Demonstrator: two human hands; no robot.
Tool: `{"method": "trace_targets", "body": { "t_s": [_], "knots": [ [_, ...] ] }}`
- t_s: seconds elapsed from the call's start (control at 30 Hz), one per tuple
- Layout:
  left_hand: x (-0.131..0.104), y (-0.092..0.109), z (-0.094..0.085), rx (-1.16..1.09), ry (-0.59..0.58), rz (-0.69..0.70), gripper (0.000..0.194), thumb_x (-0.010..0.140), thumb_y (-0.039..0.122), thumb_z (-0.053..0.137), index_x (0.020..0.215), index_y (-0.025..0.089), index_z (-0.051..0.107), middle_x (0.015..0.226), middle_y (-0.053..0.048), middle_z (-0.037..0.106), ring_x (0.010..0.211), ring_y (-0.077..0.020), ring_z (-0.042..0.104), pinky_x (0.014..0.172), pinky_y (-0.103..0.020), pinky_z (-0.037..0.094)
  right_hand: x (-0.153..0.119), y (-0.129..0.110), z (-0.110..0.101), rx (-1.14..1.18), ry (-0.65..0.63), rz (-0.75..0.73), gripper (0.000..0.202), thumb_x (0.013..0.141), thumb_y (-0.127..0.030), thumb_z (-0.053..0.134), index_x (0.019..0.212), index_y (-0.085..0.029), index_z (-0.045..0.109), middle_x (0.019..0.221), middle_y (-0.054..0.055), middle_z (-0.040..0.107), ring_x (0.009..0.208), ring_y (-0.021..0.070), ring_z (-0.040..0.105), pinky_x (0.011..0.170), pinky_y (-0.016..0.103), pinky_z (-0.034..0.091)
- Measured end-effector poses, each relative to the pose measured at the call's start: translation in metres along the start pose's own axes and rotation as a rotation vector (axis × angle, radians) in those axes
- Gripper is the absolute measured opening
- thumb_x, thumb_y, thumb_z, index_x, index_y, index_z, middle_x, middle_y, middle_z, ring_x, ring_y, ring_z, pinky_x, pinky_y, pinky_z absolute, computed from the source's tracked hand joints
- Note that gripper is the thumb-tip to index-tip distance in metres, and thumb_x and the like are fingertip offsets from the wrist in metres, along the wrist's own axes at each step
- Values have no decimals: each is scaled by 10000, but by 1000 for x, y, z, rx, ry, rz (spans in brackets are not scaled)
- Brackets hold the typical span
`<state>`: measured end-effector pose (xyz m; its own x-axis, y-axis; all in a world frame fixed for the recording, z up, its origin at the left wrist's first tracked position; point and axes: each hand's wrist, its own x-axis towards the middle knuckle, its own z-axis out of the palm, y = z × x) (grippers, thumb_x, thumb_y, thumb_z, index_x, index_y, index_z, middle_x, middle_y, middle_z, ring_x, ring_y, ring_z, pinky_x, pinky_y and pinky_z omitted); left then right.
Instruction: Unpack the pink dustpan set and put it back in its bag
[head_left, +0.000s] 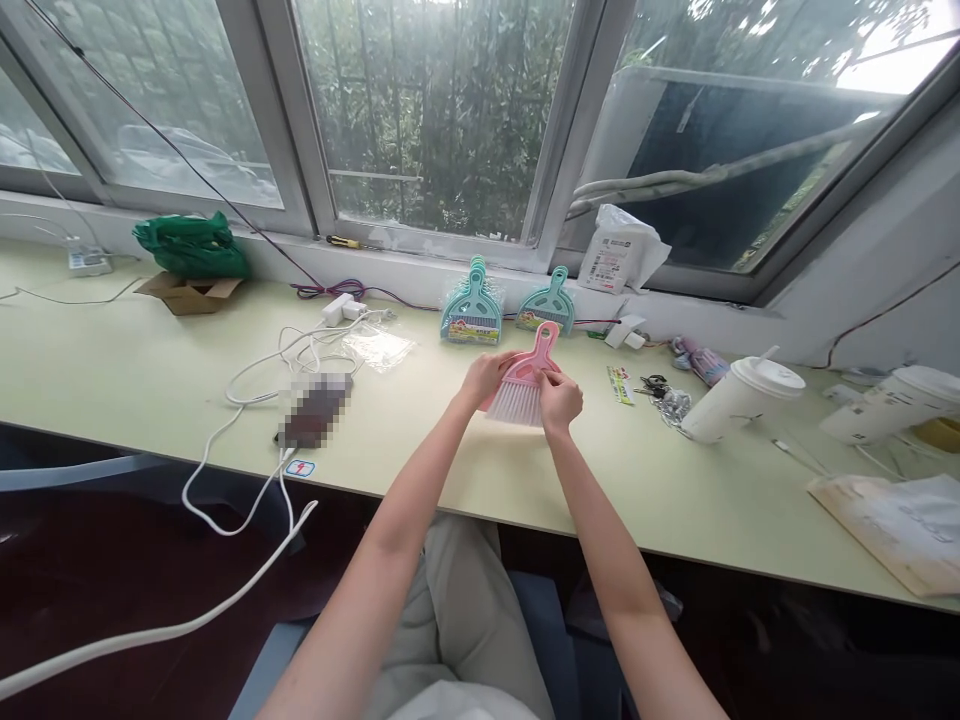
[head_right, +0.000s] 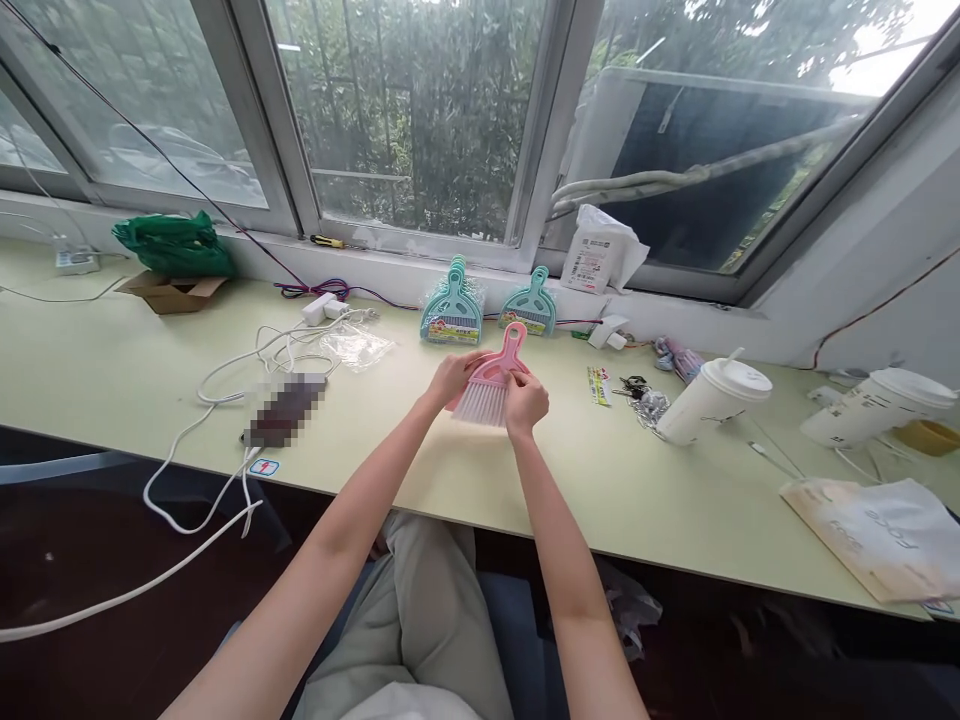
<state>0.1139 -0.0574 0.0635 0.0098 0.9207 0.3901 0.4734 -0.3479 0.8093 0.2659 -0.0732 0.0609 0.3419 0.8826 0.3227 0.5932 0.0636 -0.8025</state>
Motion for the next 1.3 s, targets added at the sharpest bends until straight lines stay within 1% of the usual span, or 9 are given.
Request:
{"method": "trace_targets", "body": {
  "t_s": [0.1,0.27,0.47,0.53,0.67,0.77,0.9,1.13,1.3],
  "knots": [
    [-6,11,3,-1,53,1,261,864,333,567,1080,284,706,890,-71,714,899,-250,631,827,-294,436,-4,-3,-8,-42,54,-46,375,815,-514,527,904,-235,762,1016,88,728,879,247,641,750,325,459],
    [-18,22,13,138,32,62,300,907,333,493,1109,215,680,844,-104,697,893,-257,630,862,-330,430,-7,6,-21,-12,74,44,382,790,-513,568,936,-215,759,999,98,734,894,256,651,768,333,467],
    [-28,26,8,-106,-216,147,430,864,184,469,1280,197,580,1042,-79,701,913,-208,636,822,-289,461,-10,19,-32,151,-30,26,343,724,-503,652,879,-219,765,953,71,748,873,242,665,773,307,484],
    [-31,28,5,-146,-235,158,442,840,159,473,1263,190,598,1089,-71,692,934,-204,631,835,-285,461,-12,19,-33,149,-60,11,327,718,-498,661,860,-224,768,927,62,752,879,246,669,770,306,487],
    [-41,35,8,-51,-115,114,381,824,167,513,1172,196,665,947,-63,716,894,-217,630,862,-304,450,-18,14,-36,123,-93,9,319,730,-487,663,871,-221,770,939,72,750,889,248,670,777,309,484],
    [-45,35,9,-7,51,13,404,820,150,541,1207,209,638,871,-71,701,915,-231,629,870,-302,443,-25,7,-43,79,-63,-4,320,757,-476,646,896,-214,766,971,79,744,900,242,667,779,313,480],
    [-40,18,-10,-6,284,-115,397,809,94,529,1173,209,639,987,-97,684,1020,-266,604,910,-331,429,-28,3,-57,-41,-26,-131,341,789,-501,607,930,-231,760,952,77,741,881,236,659,762,322,471],
    [-48,-31,-44,231,266,-420,106,802,195,574,858,169,660,993,-168,663,1116,-327,553,965,-410,395,16,51,-51,-582,-264,-122,313,741,-449,674,898,-192,758,930,138,724,916,254,658,774,329,448],
    [-62,-59,-52,407,337,-500,203,836,326,547,786,151,636,1089,-216,612,1193,-365,471,1023,-506,306,42,77,-36,-743,-383,-56,431,736,-511,648,959,-151,726,1020,181,695,997,272,643,787,339,444]
  ]
}}
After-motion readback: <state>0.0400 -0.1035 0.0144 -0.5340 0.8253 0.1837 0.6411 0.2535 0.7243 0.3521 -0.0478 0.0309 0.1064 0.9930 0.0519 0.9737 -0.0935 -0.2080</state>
